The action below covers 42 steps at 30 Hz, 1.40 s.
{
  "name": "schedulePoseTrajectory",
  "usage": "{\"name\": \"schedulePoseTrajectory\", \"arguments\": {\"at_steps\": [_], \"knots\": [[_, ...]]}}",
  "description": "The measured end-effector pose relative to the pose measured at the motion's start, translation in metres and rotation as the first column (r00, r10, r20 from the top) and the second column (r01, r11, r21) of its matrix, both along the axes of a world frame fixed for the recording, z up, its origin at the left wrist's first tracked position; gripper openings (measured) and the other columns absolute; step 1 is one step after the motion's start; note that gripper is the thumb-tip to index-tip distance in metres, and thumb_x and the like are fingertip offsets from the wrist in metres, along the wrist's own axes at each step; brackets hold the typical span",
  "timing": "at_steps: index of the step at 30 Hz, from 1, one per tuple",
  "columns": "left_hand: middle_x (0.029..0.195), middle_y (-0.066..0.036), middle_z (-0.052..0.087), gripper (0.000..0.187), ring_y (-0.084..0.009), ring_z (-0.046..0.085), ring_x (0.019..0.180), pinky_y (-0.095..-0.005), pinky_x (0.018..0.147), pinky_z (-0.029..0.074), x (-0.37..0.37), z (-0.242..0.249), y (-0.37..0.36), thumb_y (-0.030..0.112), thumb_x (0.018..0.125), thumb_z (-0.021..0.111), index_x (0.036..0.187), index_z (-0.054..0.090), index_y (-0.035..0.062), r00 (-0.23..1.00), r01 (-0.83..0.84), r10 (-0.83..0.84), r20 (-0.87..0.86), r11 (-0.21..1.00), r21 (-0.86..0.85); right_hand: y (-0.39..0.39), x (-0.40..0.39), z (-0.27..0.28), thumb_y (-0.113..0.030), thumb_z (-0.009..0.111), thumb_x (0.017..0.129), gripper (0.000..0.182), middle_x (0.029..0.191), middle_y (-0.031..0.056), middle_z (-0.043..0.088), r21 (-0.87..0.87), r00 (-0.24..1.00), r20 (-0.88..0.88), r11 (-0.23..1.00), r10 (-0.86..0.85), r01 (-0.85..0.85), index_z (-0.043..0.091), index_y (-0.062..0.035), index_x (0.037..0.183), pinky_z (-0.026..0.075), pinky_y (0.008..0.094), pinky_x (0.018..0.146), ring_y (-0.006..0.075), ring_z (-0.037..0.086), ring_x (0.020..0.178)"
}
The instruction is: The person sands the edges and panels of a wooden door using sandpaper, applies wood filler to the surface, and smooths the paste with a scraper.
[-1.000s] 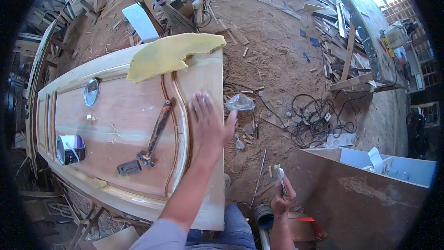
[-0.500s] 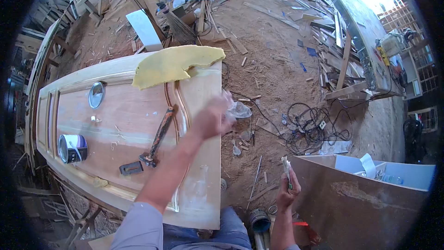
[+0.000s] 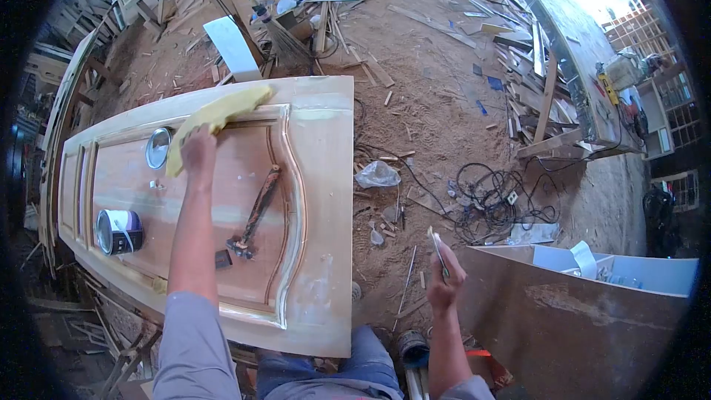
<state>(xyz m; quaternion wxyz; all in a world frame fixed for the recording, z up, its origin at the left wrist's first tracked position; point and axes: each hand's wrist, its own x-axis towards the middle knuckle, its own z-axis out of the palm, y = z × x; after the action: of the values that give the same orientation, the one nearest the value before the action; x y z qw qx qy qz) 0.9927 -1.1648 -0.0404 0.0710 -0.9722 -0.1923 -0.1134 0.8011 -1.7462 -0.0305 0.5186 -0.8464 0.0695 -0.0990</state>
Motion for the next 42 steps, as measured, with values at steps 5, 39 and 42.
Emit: {"name": "schedulePoseTrajectory", "arguments": {"at_steps": [5, 39, 42], "knots": [[0.144, -0.020, 0.060, 0.049, -0.0368, 0.055, 0.137, -0.0475, 0.117, 0.042, -0.074, -0.011, 0.005, 0.017, 0.092, 0.064, 0.140, 0.061, 0.0046, 0.948, 0.246, -0.248, 0.200, 0.969, 0.035, 0.045, 0.059, -0.012, -0.002, 0.068, 0.099, 0.029, 0.122, 0.0166, 0.076, -0.091, 0.977, 0.072, 0.976, 0.202, -0.196, 0.071, 0.0047, 0.127, 0.052, 0.0333, 0.102, 0.0219, 0.071, 0.114], [0.119, -0.020, 0.069, 0.038, -0.0393, 0.064, 0.113, -0.0500, 0.105, 0.046, -0.100, -0.066, 0.001, 0.022, 0.093, 0.064, 0.124, 0.066, 0.0004, 0.843, 0.505, -0.415, 0.343, 0.830, -0.235, 0.080, 0.048, -0.004, 0.000, 0.070, 0.098, 0.036, 0.125, 0.0118, 0.074, 0.322, 0.986, -0.054, 0.937, 0.160, -0.135, 0.069, 0.0043, 0.134, 0.050, 0.0298, 0.102, 0.0167, 0.068, 0.114], [0.115, -0.020, 0.069, 0.035, -0.0393, 0.063, 0.112, -0.0507, 0.104, 0.047, -0.105, -0.057, -0.023, 0.022, 0.094, 0.063, 0.122, 0.066, 0.0009, 0.908, 0.382, -0.283, 0.309, 0.861, -0.334, 0.064, 0.017, 0.027, 0.000, 0.071, 0.097, 0.037, 0.124, 0.0112, 0.074, 0.290, 0.987, -0.123, 0.955, 0.105, -0.065, 0.069, 0.0048, 0.134, 0.050, 0.0291, 0.101, 0.0160, 0.068, 0.113]]}}
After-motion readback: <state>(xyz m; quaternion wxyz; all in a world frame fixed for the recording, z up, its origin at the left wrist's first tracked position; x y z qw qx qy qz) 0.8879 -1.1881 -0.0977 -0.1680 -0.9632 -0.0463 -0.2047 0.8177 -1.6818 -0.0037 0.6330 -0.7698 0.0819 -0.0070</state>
